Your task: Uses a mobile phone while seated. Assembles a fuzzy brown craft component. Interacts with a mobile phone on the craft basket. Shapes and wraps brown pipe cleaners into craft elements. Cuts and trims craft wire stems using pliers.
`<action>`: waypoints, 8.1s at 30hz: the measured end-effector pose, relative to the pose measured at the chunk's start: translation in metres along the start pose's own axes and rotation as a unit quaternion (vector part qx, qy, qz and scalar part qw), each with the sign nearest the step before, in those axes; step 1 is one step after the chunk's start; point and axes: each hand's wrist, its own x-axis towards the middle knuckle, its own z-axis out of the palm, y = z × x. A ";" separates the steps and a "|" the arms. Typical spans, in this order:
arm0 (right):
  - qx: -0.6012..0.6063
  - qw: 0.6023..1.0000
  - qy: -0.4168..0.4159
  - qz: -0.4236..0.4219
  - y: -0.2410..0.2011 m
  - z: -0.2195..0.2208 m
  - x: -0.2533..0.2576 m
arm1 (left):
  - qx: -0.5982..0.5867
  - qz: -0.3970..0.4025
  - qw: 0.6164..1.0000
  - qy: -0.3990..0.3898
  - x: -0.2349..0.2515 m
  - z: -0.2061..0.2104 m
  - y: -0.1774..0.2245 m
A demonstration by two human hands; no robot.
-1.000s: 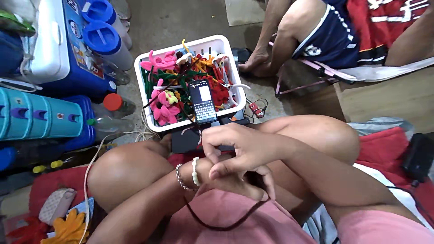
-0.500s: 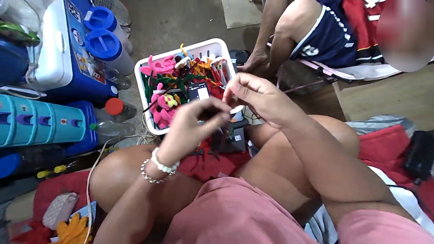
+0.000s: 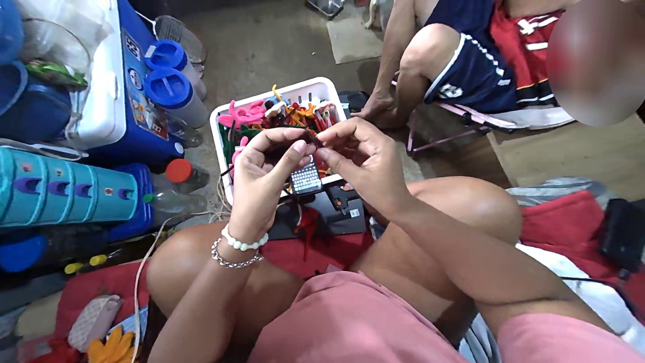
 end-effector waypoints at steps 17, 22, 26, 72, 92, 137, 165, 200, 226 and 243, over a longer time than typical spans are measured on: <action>-0.187 0.970 0.008 -0.157 0.000 -0.008 0.004 | -0.065 -0.069 0.995 0.023 -0.002 0.008 -0.009; -0.200 0.967 -0.006 -0.156 0.000 -0.008 0.004 | -0.075 -0.075 0.994 0.030 -0.002 0.009 -0.010; -0.211 0.963 -0.035 -0.163 0.000 -0.011 0.006 | -0.065 -0.075 0.995 0.026 -0.002 0.007 -0.012; -0.434 0.748 -0.425 0.266 0.110 0.016 0.017 | -0.184 -0.098 0.970 0.124 0.022 -0.067 0.030; -0.441 0.735 -0.429 0.284 0.108 0.016 0.024 | -0.183 -0.109 0.970 0.120 0.020 -0.055 0.028; -0.452 0.725 -0.433 0.288 0.102 0.019 0.025 | -0.193 -0.113 0.969 0.104 0.019 -0.053 0.027; -0.470 0.738 -0.386 0.292 0.117 0.020 0.027 | -0.190 -0.114 0.970 0.096 0.018 -0.053 0.027; -0.464 0.747 -0.380 0.288 0.120 0.019 0.030 | -0.190 -0.120 0.970 0.096 0.018 -0.052 0.027; -0.472 0.732 -0.397 0.288 0.111 0.021 0.030 | -0.192 -0.123 0.969 0.094 0.019 -0.051 0.026; 0.137 0.966 -0.183 0.121 0.035 0.004 0.045 | 0.358 0.092 0.928 -0.035 0.011 -0.030 0.001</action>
